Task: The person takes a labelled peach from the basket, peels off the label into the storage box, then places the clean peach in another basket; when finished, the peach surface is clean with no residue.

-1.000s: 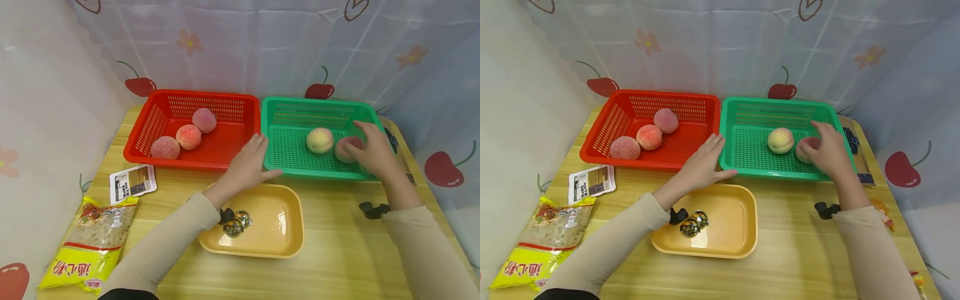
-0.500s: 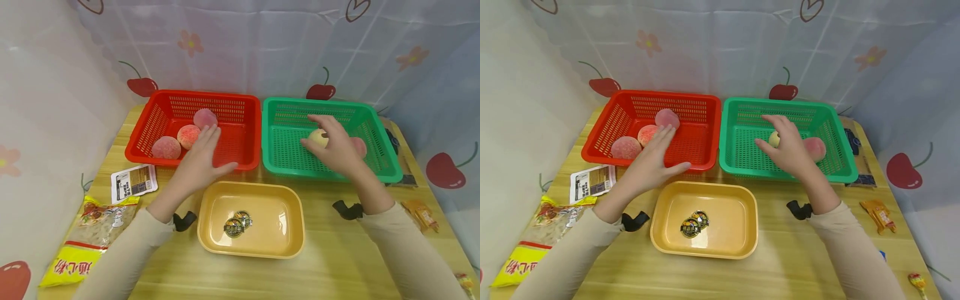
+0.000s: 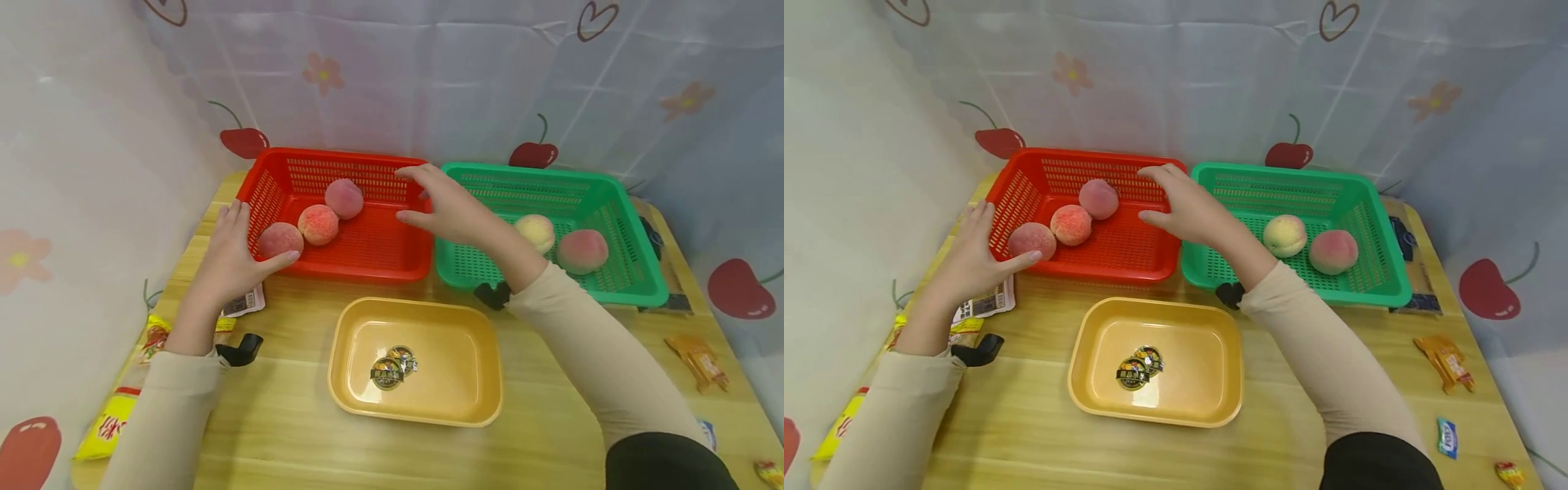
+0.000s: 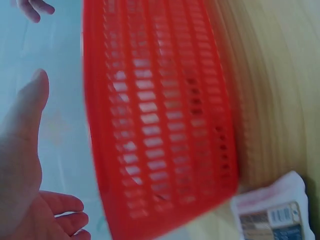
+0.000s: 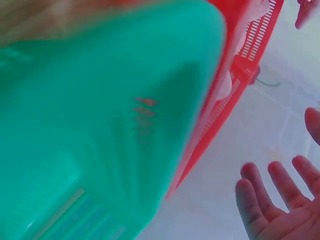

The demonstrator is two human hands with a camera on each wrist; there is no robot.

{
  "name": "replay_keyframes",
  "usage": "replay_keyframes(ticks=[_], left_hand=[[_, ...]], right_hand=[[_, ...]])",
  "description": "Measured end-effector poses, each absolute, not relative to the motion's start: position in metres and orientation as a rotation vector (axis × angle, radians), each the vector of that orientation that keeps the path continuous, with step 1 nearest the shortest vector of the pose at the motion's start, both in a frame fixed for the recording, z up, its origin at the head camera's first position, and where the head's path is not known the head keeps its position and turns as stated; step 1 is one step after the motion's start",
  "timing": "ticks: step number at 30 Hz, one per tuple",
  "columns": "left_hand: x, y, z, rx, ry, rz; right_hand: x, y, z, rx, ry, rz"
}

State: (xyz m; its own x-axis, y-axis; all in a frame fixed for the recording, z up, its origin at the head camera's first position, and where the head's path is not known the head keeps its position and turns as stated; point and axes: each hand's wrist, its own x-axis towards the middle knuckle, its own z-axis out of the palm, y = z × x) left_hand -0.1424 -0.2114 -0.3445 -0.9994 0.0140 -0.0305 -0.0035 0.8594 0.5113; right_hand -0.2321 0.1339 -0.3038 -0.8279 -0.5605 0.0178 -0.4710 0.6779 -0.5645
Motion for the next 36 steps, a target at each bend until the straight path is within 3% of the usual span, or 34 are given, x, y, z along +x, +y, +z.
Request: replay_keyframes(ticks=[8, 16, 36], left_hand=[[-0.150, -0.228, -0.354, -0.104, 2.945, 0.813], [-0.155, -0.233, -0.363, -0.138, 2.930, 0.787], [-0.152, -0.231, -0.364, -0.137, 2.930, 0.758]], right_hand=[[-0.274, 0.069, -0.303, -0.868, 2.690, -0.455], [-0.301, 0.034, -0.314, -0.752, 2.605, -0.353], [-0.317, 0.004, -0.341, -0.657, 2.504, -0.314]])
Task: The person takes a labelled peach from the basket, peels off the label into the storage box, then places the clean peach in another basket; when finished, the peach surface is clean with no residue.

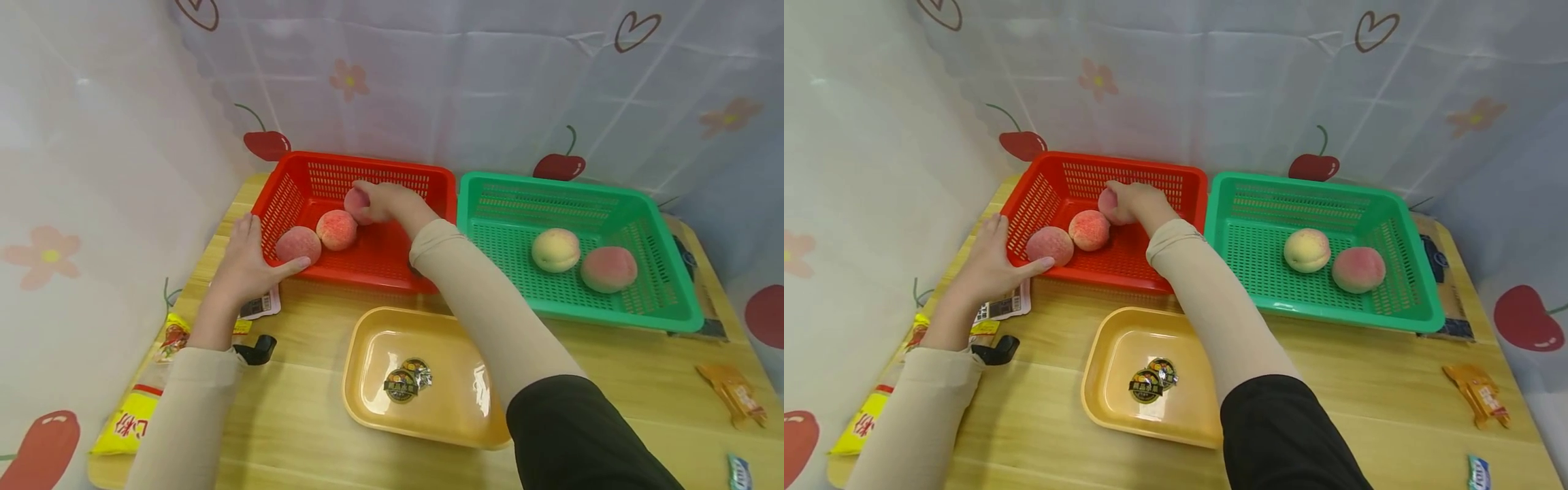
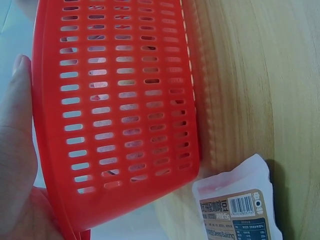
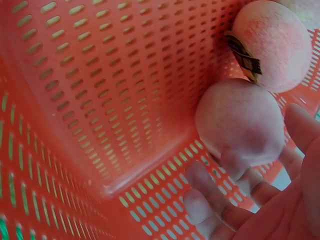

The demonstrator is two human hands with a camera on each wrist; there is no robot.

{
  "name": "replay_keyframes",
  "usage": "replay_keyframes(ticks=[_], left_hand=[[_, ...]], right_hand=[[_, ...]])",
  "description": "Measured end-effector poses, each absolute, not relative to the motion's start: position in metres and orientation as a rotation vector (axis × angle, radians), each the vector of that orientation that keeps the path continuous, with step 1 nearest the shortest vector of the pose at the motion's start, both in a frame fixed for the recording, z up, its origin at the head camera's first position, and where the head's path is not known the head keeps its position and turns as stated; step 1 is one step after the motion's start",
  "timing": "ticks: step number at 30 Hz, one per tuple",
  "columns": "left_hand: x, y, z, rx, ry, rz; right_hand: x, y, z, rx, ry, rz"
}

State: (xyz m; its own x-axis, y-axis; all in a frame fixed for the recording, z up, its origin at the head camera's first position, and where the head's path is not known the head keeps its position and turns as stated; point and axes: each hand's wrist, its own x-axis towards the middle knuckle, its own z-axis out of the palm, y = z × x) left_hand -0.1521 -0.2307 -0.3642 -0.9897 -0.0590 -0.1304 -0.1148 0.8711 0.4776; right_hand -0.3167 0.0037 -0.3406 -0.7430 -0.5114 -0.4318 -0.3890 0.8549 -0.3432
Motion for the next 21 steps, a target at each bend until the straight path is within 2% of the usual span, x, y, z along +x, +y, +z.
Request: replay_keyframes(ticks=[11, 21], left_hand=[[-0.150, -0.228, -0.362, -0.137, 2.936, 0.760], [-0.149, -0.229, -0.363, -0.146, 2.951, 0.758]], right_hand=[[-0.316, 0.003, -0.348, -0.484, 2.499, -0.304], [-0.321, 0.014, -0.348, -0.722, 2.426, -0.482]])
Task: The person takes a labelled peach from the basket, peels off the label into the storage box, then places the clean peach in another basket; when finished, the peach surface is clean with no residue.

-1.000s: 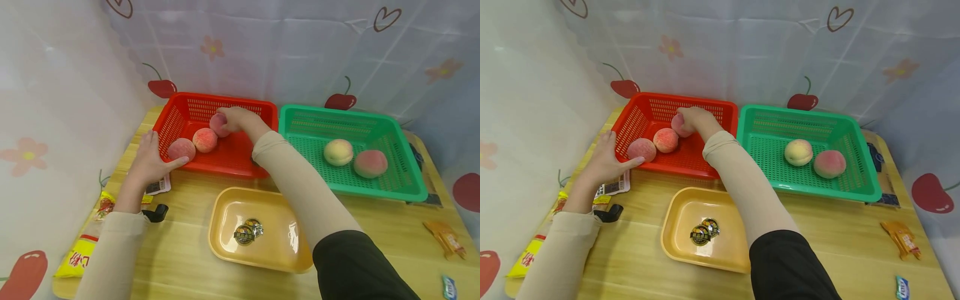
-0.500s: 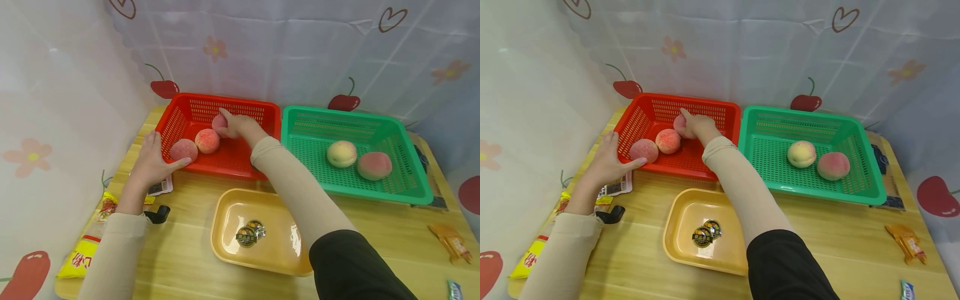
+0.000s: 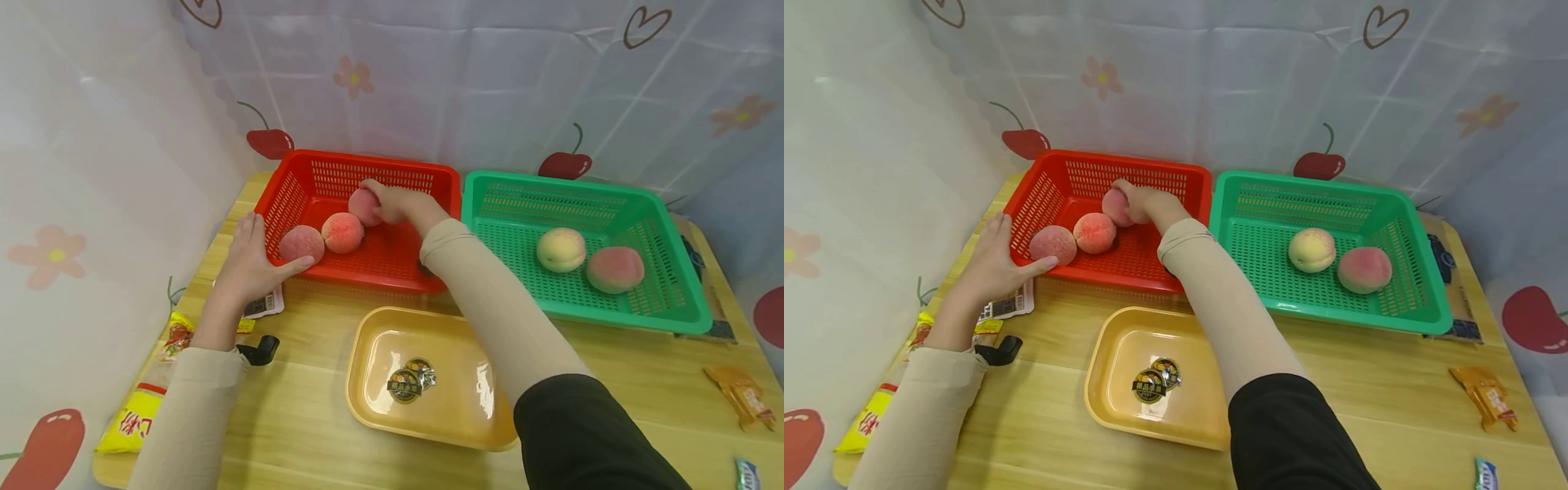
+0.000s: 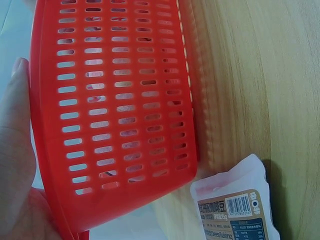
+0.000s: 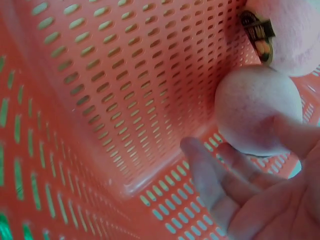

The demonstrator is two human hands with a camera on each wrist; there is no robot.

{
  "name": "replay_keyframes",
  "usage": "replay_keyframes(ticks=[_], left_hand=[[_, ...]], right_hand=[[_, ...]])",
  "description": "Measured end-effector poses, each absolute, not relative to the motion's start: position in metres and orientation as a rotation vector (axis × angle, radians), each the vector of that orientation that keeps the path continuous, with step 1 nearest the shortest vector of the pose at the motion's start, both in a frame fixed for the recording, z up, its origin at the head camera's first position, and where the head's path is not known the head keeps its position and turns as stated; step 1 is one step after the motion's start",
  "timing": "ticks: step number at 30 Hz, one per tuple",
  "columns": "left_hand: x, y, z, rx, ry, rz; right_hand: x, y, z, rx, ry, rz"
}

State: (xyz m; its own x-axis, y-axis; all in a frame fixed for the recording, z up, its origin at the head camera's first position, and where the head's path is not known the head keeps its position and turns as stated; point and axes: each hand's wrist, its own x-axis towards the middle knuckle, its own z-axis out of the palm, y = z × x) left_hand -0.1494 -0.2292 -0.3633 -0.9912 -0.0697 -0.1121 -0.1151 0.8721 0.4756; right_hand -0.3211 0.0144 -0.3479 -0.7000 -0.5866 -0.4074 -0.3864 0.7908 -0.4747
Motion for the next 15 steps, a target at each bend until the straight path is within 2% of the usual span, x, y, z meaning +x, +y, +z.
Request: replay_keyframes(ticks=[15], left_hand=[[-0.1486, -0.2297, -0.3660, -0.176, 2.959, 0.774]], right_hand=[[-0.3214, 0.0230, -0.3555, -0.724, 2.417, -0.766]])
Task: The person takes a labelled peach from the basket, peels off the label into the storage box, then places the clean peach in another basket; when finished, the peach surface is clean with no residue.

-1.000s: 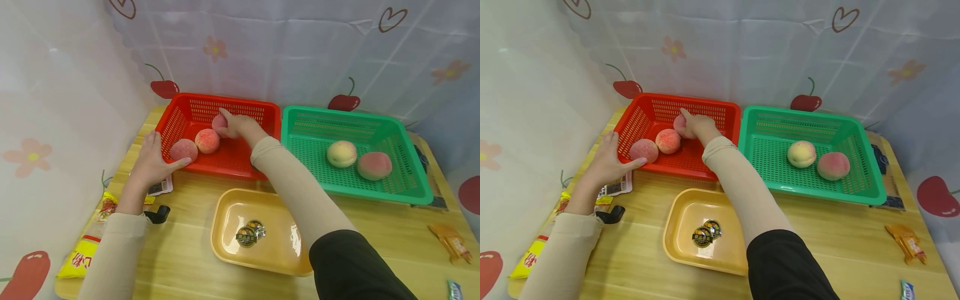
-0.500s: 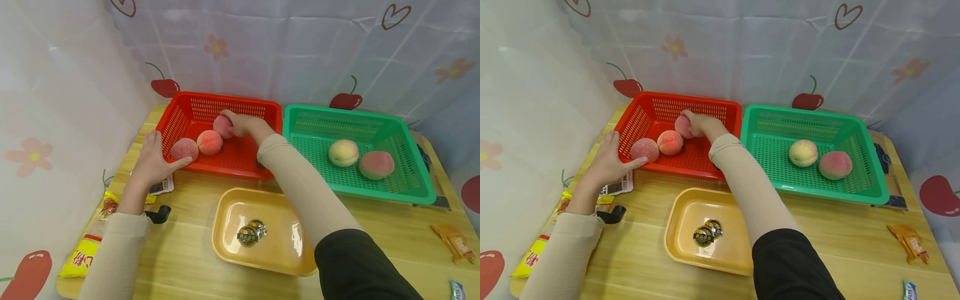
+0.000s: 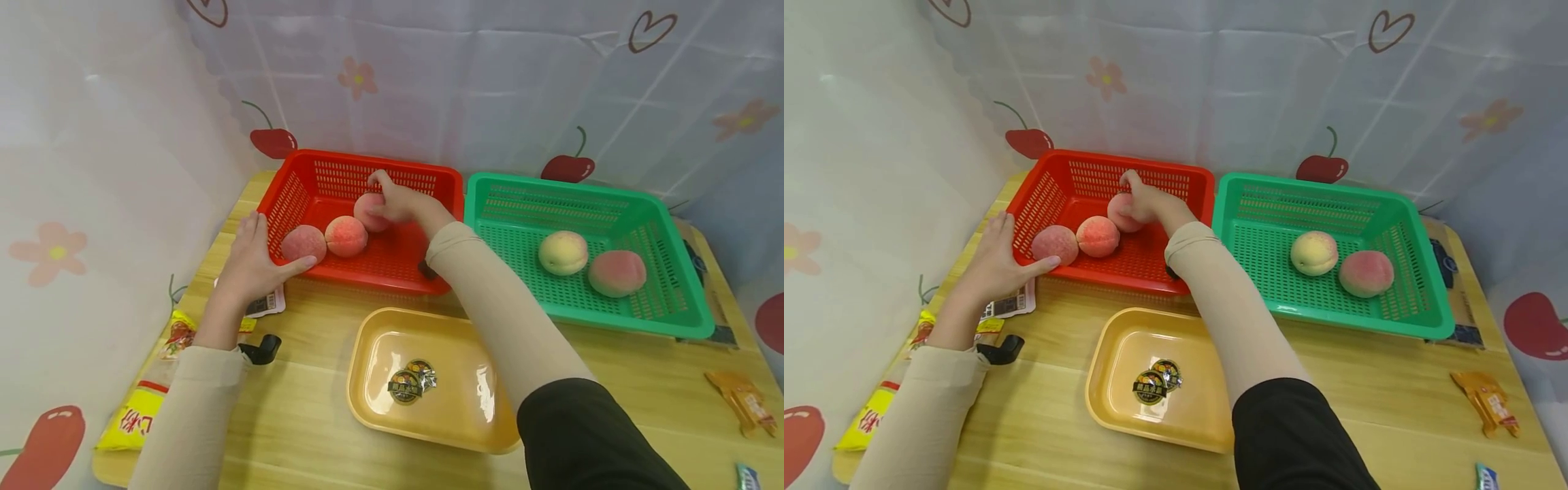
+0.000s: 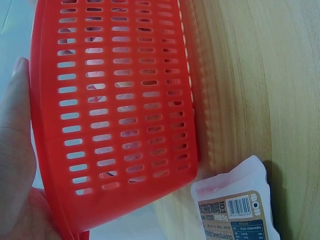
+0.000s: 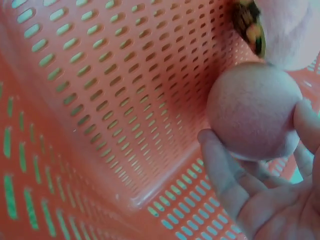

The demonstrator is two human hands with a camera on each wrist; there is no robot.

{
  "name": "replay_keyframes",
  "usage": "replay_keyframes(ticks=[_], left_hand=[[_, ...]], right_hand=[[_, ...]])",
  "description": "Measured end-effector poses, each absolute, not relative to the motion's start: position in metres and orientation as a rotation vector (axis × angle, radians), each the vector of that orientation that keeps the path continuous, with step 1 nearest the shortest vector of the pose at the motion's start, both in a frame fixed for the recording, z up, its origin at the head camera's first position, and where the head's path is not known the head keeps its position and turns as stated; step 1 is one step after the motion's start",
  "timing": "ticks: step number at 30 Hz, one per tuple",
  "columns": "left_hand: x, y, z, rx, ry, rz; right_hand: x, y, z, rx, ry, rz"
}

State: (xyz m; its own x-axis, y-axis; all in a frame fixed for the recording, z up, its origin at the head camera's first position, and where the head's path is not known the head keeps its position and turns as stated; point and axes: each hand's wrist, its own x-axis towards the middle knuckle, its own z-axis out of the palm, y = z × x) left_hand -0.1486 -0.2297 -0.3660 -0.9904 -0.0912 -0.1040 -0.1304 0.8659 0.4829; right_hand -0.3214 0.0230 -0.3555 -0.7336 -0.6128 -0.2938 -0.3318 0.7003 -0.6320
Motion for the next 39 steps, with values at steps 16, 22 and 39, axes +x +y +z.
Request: replay_keyframes(ticks=[16, 22, 39], left_hand=[[-0.149, -0.228, -0.363, -0.159, 2.973, 0.763], [-0.149, -0.228, -0.363, -0.170, 2.967, 0.760], [-0.149, -0.229, -0.363, -0.144, 2.972, 0.766]], right_hand=[[-0.332, 0.035, -0.362, -0.641, 2.378, -0.579], [-0.331, 0.037, -0.366, -0.523, 2.336, -0.669], [-0.313, 0.038, -0.326, -0.805, 2.443, -0.881]])
